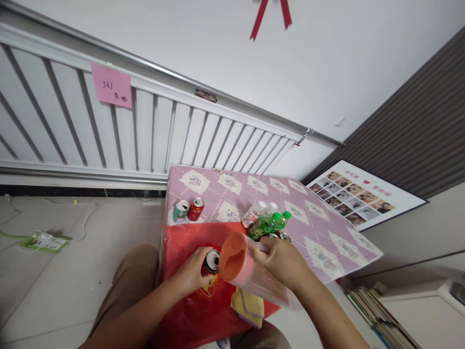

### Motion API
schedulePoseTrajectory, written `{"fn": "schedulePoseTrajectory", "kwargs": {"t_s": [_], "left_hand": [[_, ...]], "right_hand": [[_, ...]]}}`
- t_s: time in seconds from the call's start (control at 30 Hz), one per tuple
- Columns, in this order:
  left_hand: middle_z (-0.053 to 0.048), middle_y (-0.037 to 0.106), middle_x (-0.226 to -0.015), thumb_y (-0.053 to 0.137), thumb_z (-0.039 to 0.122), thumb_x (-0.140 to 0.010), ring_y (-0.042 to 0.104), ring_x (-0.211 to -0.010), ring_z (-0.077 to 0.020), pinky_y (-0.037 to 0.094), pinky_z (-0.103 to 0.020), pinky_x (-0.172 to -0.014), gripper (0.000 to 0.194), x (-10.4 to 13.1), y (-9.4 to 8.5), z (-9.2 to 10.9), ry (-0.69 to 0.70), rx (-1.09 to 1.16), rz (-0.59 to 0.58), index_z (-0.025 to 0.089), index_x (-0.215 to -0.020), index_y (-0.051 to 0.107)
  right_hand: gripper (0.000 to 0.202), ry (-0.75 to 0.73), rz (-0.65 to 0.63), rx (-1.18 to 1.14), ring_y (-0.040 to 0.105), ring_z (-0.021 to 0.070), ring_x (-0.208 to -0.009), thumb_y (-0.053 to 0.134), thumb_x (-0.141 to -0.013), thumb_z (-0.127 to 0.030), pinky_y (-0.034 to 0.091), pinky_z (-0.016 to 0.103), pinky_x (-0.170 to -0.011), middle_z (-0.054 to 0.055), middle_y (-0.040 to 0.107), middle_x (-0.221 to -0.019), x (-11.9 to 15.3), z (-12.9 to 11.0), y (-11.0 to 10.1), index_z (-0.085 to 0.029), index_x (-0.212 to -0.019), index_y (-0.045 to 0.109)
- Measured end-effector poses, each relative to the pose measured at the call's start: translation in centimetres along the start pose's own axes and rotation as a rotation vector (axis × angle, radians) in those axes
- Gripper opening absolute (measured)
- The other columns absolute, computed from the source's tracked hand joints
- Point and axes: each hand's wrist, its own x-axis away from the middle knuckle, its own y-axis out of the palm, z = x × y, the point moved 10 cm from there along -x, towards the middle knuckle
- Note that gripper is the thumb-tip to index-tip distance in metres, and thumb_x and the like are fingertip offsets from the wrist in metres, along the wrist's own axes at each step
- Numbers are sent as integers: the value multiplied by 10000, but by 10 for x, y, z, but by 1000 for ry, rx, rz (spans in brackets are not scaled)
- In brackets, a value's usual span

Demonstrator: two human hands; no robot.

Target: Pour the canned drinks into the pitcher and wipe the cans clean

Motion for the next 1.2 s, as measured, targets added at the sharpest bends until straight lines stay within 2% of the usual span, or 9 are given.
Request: {"fn": "schedulePoseTrajectory", "kwargs": {"t_s": [0.23,0.47,0.83,1.2], "left_hand": [[-105,577,-1247,715,68,-623,557,-1158,-267,456,-424,-1022,705,0,0,1,6,-3,-1,195,-1275,477],[-111,580,-1243,710,55,-621,562,-1156,-271,456,-434,-1026,704,0,-1,4,2,-5,-5,187,-1272,476],[-116,575,-1256,721,62,-614,556,-1166,-282,454,-442,-1027,716,0,-1,2,-14,-6,-10,187,-1276,478],[-113,574,-1256,714,62,-621,558,-1162,-277,456,-440,-1024,717,0,0,2,-24,-9,-13,192,-1282,469]], "right_hand": [[355,14,-15,11,424,136,-518,426,-797,-476,304,269,-505,1,516,-536,1,3,1,-206,-581,508],[338,-4,12,1,415,130,-497,476,-787,-453,277,265,-489,-18,478,-499,-1,2,-1,-215,-548,452],[355,-9,-2,26,425,130,-510,459,-809,-473,286,263,-498,-15,497,-519,-1,2,-1,-213,-567,472],[348,-15,3,-22,389,123,-493,500,-803,-449,285,257,-483,-27,449,-491,0,0,-3,-212,-548,478]]}}
